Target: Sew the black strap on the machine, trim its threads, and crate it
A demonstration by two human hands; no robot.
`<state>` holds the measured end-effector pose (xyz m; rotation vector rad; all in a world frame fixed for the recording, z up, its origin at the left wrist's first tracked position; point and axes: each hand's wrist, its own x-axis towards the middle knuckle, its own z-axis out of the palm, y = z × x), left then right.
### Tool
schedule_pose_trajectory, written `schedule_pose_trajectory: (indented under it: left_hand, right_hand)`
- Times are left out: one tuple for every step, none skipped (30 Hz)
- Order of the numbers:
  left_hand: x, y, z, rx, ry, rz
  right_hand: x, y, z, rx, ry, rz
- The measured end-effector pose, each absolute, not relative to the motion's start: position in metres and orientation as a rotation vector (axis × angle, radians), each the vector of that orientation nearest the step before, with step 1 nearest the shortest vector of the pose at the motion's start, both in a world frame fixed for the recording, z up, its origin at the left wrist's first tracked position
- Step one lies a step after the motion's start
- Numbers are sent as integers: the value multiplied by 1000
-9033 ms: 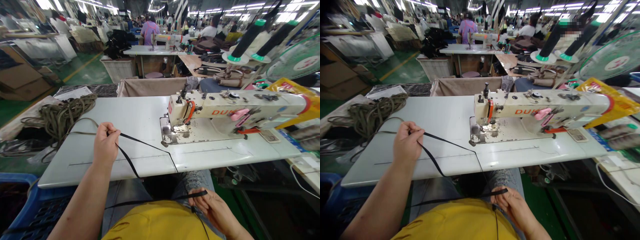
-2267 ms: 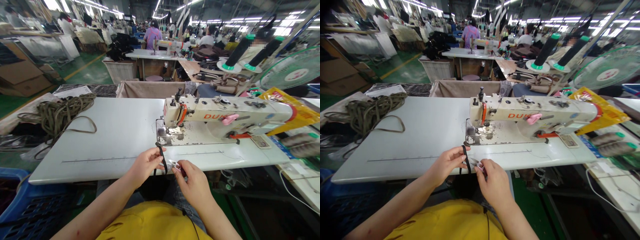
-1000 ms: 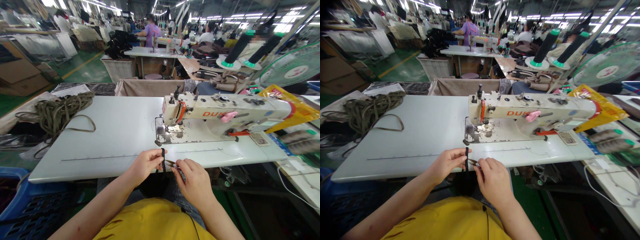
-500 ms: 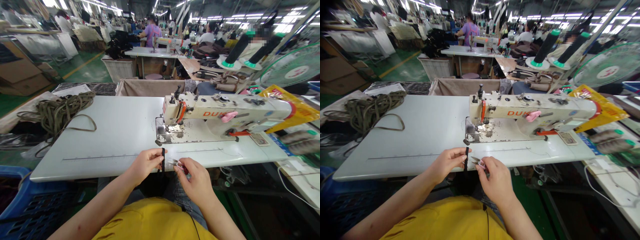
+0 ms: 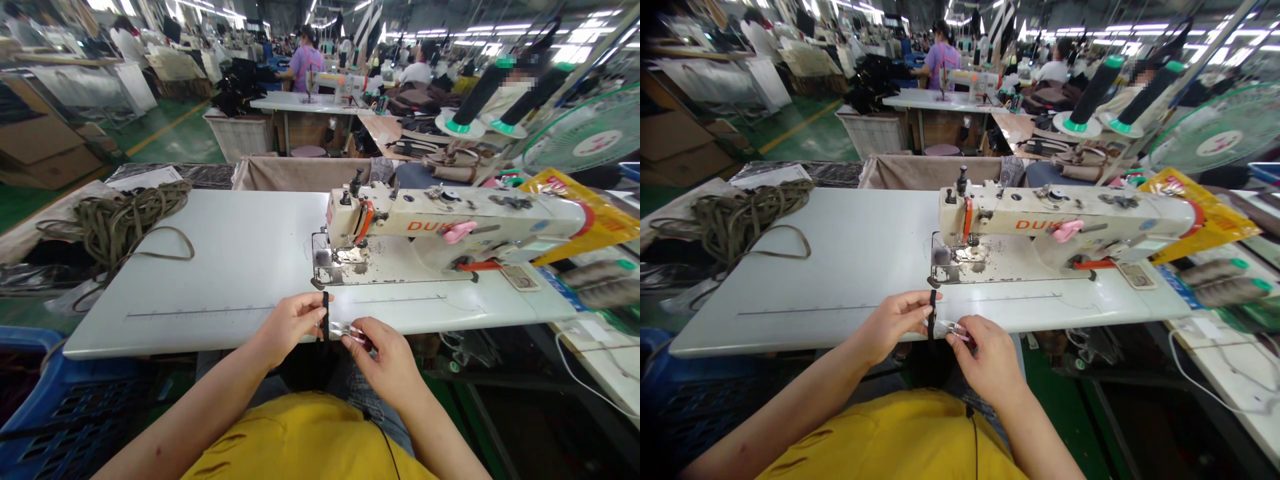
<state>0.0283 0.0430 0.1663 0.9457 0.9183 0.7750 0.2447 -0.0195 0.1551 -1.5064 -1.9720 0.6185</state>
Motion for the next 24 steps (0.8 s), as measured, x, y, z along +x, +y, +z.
schedule_pose_trajectory:
  left_hand:
    - [28, 43, 167, 951, 917, 775]
    - [28, 43, 167, 955, 916, 776]
    - [28, 43, 167, 958, 917, 778]
    - [27, 44, 167, 961, 917, 777]
    - [27, 44, 167, 964, 917, 775]
    - [27, 44, 167, 968, 917, 772]
    - [27, 44, 167, 975, 912, 767]
    - [27, 44, 166, 984, 904, 761]
    - [27, 44, 166, 995, 893, 756]
    - [27, 43, 166, 1006, 881, 750]
    - [27, 43, 166, 1015, 870, 743]
    - [27, 42, 165, 1019, 863, 736]
    - [28, 42, 165, 1017, 860, 731]
    - [28, 41, 165, 1012, 861, 728]
    - [29, 40, 165, 1005, 863, 728]
    - [29, 40, 164, 997, 864, 730]
    - [30, 39, 164, 990, 865, 734]
    - [30, 39, 163, 984, 865, 736]
    - [30, 39, 163, 980, 861, 736]
    - [31, 39, 162, 973, 857, 734]
    - [31, 39, 162, 963, 852, 732]
    - [31, 39, 162, 950, 852, 731]
    - [31, 39, 163, 936, 855, 731]
    - [31, 39, 163, 924, 859, 732]
  right_hand:
    - [245, -19, 155, -1492, -1973, 635]
    - [245, -19, 155, -1476, -1971, 651]
    - [245, -20, 154, -1462, -1966, 669]
    - [245, -20, 154, -1447, -1962, 686]
    - [245, -20, 153, -1434, -1957, 702]
    - [245, -20, 153, -1423, -1953, 718]
    - [246, -20, 152, -1413, -1949, 733]
    - [246, -20, 151, -1405, -1944, 745]
    - [246, -20, 150, -1399, -1940, 752]
    - [245, -20, 150, -1395, -1935, 752]
    - [245, -20, 150, -1391, -1936, 749]
    - [244, -19, 150, -1387, -1938, 740]
    - [244, -19, 150, -1383, -1945, 726]
    - [243, -19, 151, -1377, -1954, 709]
    - [242, -19, 152, -1369, -1965, 690]
    - [241, -19, 153, -1360, -1975, 671]
    - [241, -18, 153, -1353, -1982, 656]
    - [240, -18, 154, -1345, -1986, 643]
    - [240, -18, 153, -1335, -1991, 635]
    - [240, -18, 152, -1327, -1988, 627]
    - [241, -18, 151, -1320, -1977, 624]
    - [242, -18, 150, -1316, -1957, 626]
    - [243, -18, 149, -1318, -1927, 634]
    - [243, -18, 148, -1330, -1889, 651]
